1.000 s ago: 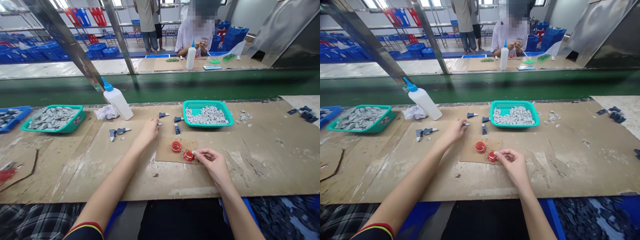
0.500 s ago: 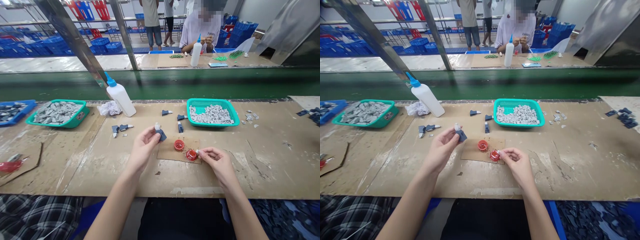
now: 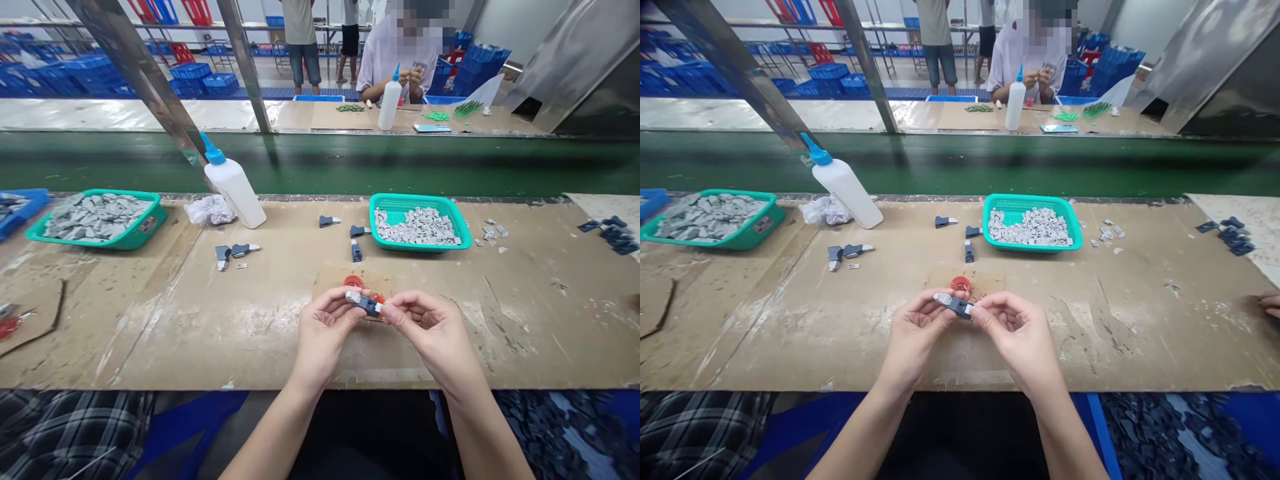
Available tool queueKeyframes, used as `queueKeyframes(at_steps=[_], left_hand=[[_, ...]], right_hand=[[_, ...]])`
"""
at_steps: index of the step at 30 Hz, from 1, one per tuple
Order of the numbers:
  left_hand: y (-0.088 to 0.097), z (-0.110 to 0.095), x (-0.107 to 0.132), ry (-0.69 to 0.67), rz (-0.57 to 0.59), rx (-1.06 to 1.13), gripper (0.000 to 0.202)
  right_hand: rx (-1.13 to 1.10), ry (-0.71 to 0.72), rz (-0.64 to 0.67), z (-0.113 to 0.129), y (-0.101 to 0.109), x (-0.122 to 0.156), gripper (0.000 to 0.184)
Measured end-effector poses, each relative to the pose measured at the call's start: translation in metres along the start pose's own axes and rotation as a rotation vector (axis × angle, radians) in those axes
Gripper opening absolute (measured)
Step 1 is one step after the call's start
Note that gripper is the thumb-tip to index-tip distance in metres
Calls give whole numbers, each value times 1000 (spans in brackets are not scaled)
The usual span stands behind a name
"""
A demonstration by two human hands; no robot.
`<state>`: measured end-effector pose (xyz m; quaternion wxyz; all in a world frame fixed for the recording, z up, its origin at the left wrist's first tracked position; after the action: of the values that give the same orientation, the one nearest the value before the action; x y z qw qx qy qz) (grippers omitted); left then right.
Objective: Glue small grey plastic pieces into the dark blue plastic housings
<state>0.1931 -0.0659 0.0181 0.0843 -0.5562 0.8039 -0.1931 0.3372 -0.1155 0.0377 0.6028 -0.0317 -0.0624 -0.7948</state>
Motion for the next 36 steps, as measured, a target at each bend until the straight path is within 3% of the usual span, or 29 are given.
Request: queueKeyframes(at_steps=[6,14,16,19,23,27,29,32,33,36], left_hand=[[-3,-4,3,-27,31,-83,20],[-10,-5,9,-59,60,-161,21],[-9,-4,10,-65,48,-154,22],[-7,-1,9,-51,68,-140,24],[-8,5,2,45,154,-71,45],[-5,4,-6,70,116,-57,46],[2,2,-9,58,84,-70,43],[25,-2,-10,6,4,-92,41],[35,-4,-11,-19,-30,-100,39],[73,-13,-12,-76,-128,-162,35]], right_hand=[[-19,-65,78,-7,0,-1,22],[-152,-164,451,-6,0,-2,26],[-191,-158,474,-5,-1,-2,25],[-157,-126,416,-3,-3,-3,24],[-74,-100,314,0,-8,-4,26],[84,-53,274,9,3,-23,38],[218,49,169,12,22,-48,41],[588,211,-138,13,63,-102,31],[751,213,-189,10,73,-121,28],[897,198,-205,1,89,-174,23]])
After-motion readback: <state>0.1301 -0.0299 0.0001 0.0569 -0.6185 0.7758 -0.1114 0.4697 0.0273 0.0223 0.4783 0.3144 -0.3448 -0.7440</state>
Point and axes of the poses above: each hand's wrist, its own x-axis away from the middle knuckle, its own y-axis out of the back of the hand, z = x × y, the point moved 4 cm from there along -x, towards the middle knuckle, and after that the axes turned 3 degrees about z, right-handed, at the moved point
